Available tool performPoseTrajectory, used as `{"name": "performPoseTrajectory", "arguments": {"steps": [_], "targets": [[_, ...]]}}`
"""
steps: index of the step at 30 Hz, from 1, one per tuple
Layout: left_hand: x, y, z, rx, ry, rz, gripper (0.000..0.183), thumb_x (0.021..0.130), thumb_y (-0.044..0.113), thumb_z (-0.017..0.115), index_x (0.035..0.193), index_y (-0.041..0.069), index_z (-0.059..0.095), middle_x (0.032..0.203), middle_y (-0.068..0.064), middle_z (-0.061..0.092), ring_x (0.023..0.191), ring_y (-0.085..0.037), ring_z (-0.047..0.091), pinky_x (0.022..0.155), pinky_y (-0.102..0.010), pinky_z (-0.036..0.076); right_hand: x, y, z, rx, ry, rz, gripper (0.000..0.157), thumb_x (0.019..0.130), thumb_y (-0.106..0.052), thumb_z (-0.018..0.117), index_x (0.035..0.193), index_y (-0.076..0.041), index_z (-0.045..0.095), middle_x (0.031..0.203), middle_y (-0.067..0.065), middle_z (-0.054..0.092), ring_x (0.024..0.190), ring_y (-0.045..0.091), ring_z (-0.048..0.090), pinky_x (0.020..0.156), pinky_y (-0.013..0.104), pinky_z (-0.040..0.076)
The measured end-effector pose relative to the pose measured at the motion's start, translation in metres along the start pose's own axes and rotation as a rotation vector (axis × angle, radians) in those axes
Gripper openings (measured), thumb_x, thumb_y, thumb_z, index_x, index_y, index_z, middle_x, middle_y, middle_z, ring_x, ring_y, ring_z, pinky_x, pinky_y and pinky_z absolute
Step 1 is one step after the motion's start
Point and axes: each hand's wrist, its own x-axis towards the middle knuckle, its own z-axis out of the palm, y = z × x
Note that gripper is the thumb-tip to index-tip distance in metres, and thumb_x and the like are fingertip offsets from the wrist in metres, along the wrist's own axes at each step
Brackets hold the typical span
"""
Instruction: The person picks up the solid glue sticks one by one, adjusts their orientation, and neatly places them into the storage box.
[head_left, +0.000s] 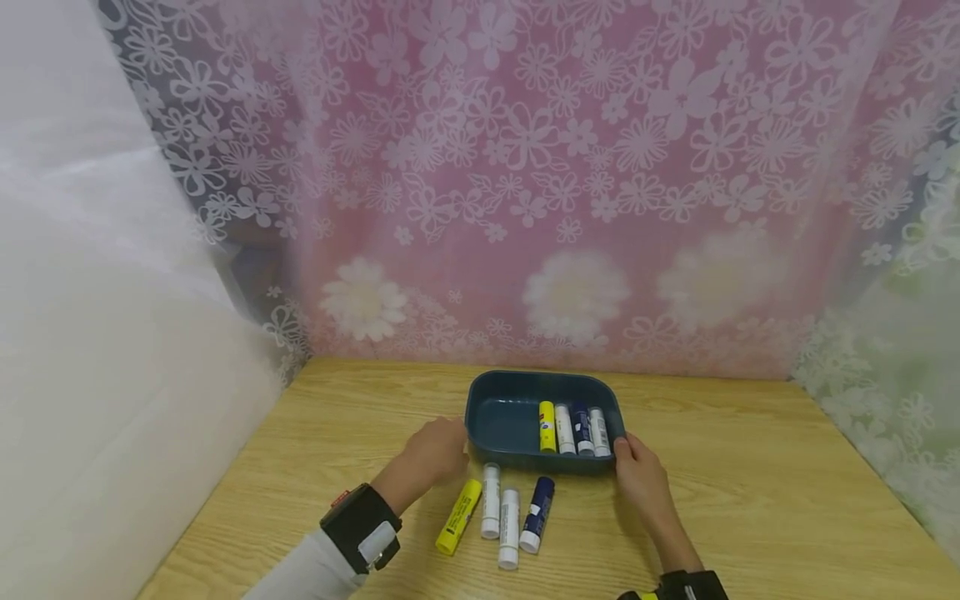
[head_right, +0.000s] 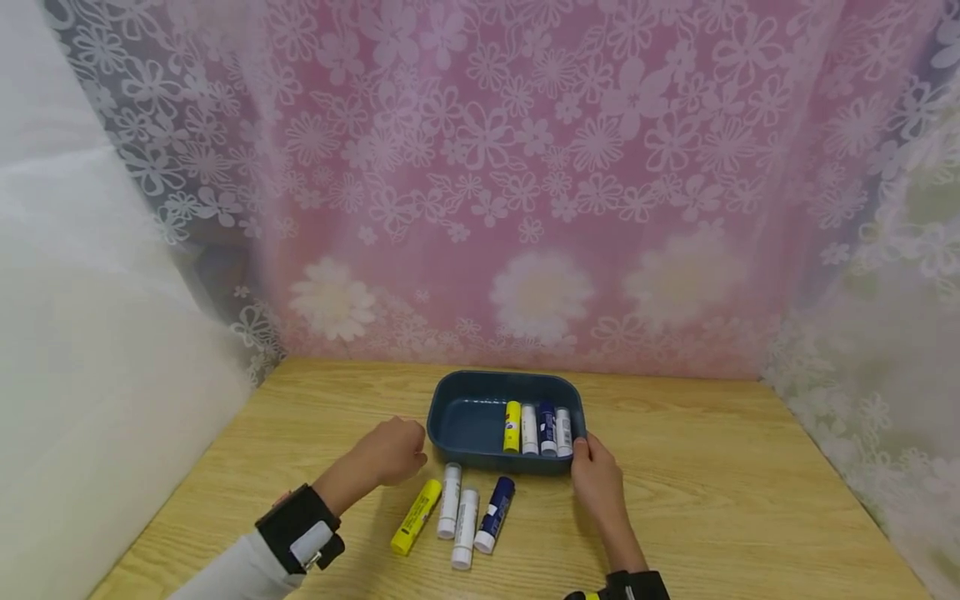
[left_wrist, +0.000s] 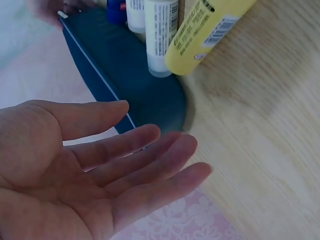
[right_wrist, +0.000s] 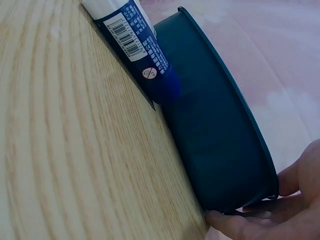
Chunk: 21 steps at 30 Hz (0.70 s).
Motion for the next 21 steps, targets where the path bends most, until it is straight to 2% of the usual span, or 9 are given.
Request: {"name": "performPoseTrajectory", "arguments": {"steps": [6, 10, 12, 15, 18, 21], "targets": [[-0.004, 0.002, 0.008, -0.004, -0.032, 0.007, 0.021, 0.093, 0.014, 0.070, 0.112, 0.003, 0.068, 0.087, -0.006, 0.065, 0.078, -0.020, 0.059, 0.062, -0.035, 0.050, 0.000, 0.002, 0.000, 0.005, 0.009, -0.006, 0.054, 0.110, -0.027, 0.031, 0.153, 0.006, 0.036, 0.156, 0.032, 0.036, 0.147, 0.050, 0.030, 0.121, 0.061, 0.025], [-0.006, 0.001, 0.014, 0.000, -0.053, -0.005, 0.014, 0.094, 0.017, 0.071, 0.094, 0.004, 0.066, 0.075, -0.003, 0.057, 0.068, -0.018, 0.055, 0.055, -0.030, 0.044, -0.002, 0.001, 0.000, -0.001, 0.017, -0.012, 0.054, 0.110, -0.027, 0.031, 0.152, 0.006, 0.038, 0.155, 0.031, 0.038, 0.146, 0.050, 0.032, 0.121, 0.061, 0.026], [-0.007, 0.001, 0.017, -0.003, -0.064, -0.013, 0.019, 0.094, 0.019, 0.071, 0.083, 0.006, 0.062, 0.068, -0.002, 0.049, 0.060, -0.016, 0.049, 0.050, -0.027, 0.038, -0.002, 0.000, 0.000, 0.000, 0.016, -0.013, 0.054, 0.110, -0.027, 0.031, 0.152, 0.005, 0.038, 0.155, 0.031, 0.038, 0.146, 0.050, 0.032, 0.121, 0.061, 0.026], [-0.008, 0.003, 0.021, 0.007, -0.075, -0.018, 0.025, 0.093, 0.020, 0.073, 0.076, 0.008, 0.059, 0.066, 0.000, 0.045, 0.057, -0.014, 0.045, 0.049, -0.025, 0.034, -0.002, -0.001, 0.000, -0.004, 0.016, -0.013, 0.054, 0.110, -0.027, 0.031, 0.153, 0.005, 0.038, 0.155, 0.031, 0.038, 0.146, 0.050, 0.032, 0.121, 0.061, 0.026], [-0.010, 0.006, 0.023, 0.022, -0.094, -0.028, 0.028, 0.091, 0.020, 0.074, 0.073, 0.009, 0.057, 0.065, 0.000, 0.046, 0.056, -0.013, 0.046, 0.048, -0.025, 0.035, -0.002, 0.000, 0.000, -0.011, 0.018, -0.015, 0.054, 0.110, -0.027, 0.031, 0.152, 0.005, 0.038, 0.155, 0.031, 0.038, 0.146, 0.050, 0.032, 0.121, 0.061, 0.026], [-0.012, 0.008, 0.026, 0.034, -0.108, -0.034, 0.026, 0.088, 0.020, 0.078, 0.076, 0.008, 0.059, 0.068, 0.000, 0.051, 0.059, -0.013, 0.049, 0.051, -0.026, 0.041, -0.002, 0.000, 0.000, -0.013, 0.020, -0.015, 0.053, 0.110, -0.027, 0.031, 0.152, 0.005, 0.039, 0.155, 0.031, 0.038, 0.146, 0.050, 0.032, 0.121, 0.061, 0.026]]}}
